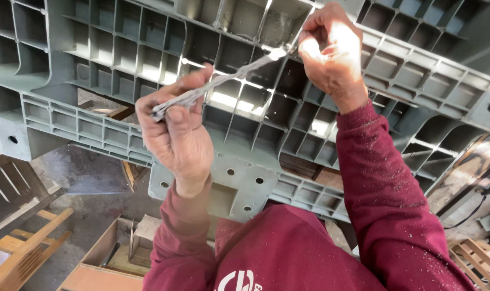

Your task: The person uses a heated soldering iron to melt excess plastic flash from the seams of a large grey plastic crate. They then use a pair of pliers to pull away the softened plastic remnants from the grid structure.

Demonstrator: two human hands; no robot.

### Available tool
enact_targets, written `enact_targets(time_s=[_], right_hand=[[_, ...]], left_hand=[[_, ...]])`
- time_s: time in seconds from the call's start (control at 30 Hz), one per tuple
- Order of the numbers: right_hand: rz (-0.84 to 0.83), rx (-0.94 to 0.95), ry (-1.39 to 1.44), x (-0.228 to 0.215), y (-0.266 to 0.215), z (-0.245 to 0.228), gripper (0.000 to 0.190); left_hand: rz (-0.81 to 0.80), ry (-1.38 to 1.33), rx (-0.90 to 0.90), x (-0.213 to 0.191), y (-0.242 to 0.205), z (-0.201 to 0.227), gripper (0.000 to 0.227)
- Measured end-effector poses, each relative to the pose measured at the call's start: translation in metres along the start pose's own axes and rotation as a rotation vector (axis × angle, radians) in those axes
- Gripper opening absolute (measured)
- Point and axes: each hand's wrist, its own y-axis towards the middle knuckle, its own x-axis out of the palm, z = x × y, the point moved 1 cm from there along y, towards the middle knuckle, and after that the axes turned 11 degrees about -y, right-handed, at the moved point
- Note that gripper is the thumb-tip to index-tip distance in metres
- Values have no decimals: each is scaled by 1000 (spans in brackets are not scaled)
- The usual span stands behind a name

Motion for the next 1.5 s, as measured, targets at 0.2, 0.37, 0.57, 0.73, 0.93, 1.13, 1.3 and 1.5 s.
enact_targets(time_s=[0.2, 0.37, 0.57, 0.73, 0.93, 1.13, 1.3, 1.5], right_hand=[[83, -153, -236, -12, -12, -22, 11], [150, 188, 231, 18, -75, -64, 11], [6, 762, 728, 65, -113, -80, 28], [-27, 255, -176, 70, -110, -103, 17], [94, 90, -505, 64, -108, -112, 32], [290, 696, 540, 92, -99, -68, 36], [466, 728, 875, 117, -93, -42, 18], [690, 739, 1239, 120, -71, -23, 8]], left_hand=[[133, -197, -129, -4, -10, -2, 27], [329, -429, -629, -10, -42, -18, 24], [249, -269, -937, -19, -93, -37, 42], [151, -84, -892, -42, -82, -63, 53], [198, -160, -852, -48, -54, -109, 38], [165, -147, -796, -41, -45, -125, 40], [-116, 185, -695, -34, -34, -112, 45], [-408, 670, -283, -21, -4, -85, 40]])
